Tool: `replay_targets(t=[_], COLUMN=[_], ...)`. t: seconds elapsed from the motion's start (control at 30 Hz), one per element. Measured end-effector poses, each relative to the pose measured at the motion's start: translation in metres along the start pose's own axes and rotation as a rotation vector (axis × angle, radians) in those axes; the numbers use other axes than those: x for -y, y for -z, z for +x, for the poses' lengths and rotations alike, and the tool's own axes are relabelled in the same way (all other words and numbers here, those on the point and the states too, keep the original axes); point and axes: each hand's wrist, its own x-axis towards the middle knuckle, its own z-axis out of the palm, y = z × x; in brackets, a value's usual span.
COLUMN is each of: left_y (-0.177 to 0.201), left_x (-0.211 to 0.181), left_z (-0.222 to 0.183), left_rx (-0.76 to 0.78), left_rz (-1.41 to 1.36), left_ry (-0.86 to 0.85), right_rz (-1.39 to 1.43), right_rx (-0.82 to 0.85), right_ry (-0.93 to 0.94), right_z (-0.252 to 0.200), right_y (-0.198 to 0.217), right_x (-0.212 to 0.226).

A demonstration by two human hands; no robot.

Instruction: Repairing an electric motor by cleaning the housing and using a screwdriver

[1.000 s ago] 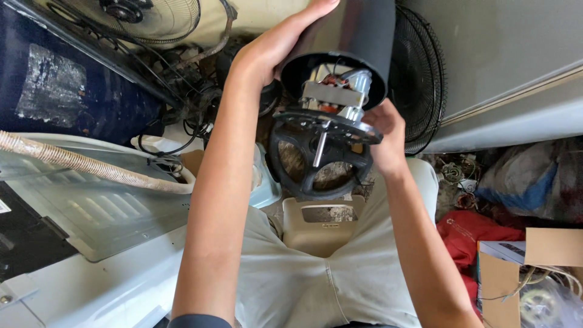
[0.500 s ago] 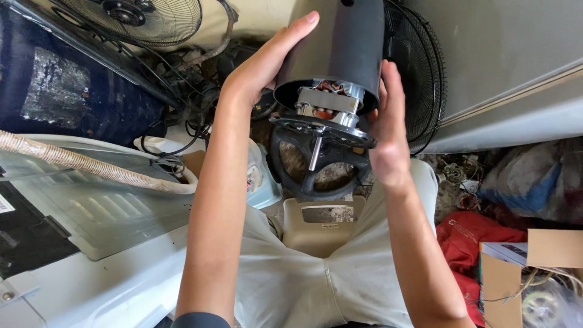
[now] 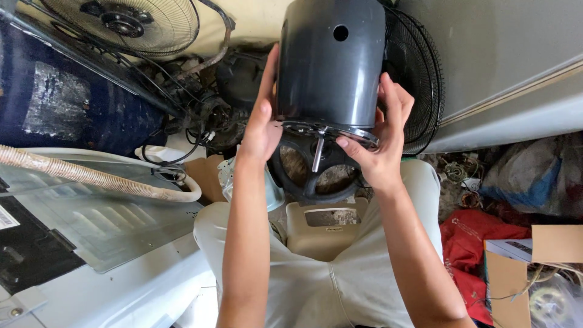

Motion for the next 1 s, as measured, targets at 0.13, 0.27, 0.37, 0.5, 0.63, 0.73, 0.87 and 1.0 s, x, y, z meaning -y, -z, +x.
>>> replay_targets(t=[0.13, 0.27, 0.37, 0.5, 0.63, 0.73, 0.87, 1.0], left_y=[0.005, 0.015, 0.037, 0.03, 0.006, 0.002, 0.001, -0.004], left_x=[0.044, 0.066, 0.092, 0.075, 0.037, 0.035, 0.038, 0.043], left_z=[-0.014, -0.019, -0.02, -0.013, -0.002, -0.004, -0.008, -0.016], left_rx=[0.069, -0.061, -0.154, -0.189, -0.057, -0.021, -0.035, -0.094], left_rz=[0.011, -0.231, -0.194, -0.188, -0.021, -0.064, -0.04, -0.023], left_ry=[-0.16, -0.101, -0.046, -0.06, -0.097, -0.083, -0.093, -0.124], right_rz=[0.073, 0.243, 0.202, 0.172, 0.12, 0.34, 0.466, 0.377], right_rx=[0.021, 0.056, 0.022, -0.021, -0.025, 0.085, 0.095, 0.032], right_ry=[0.044, -0.037, -0.067, -0.073, 0.017, -0.007, -0.107, -0.415], right_z=[0.006, 0.003, 0.0, -0.004, 0.0, 0.005, 0.007, 0.025], right_y=[0.008, 0.004, 0.003, 0.004, 0.009, 0.015, 0.022, 0.006], right_x=[-0.017, -0.015, -0.013, -0.018, -0.026, -0.021, -0.028, 0.011])
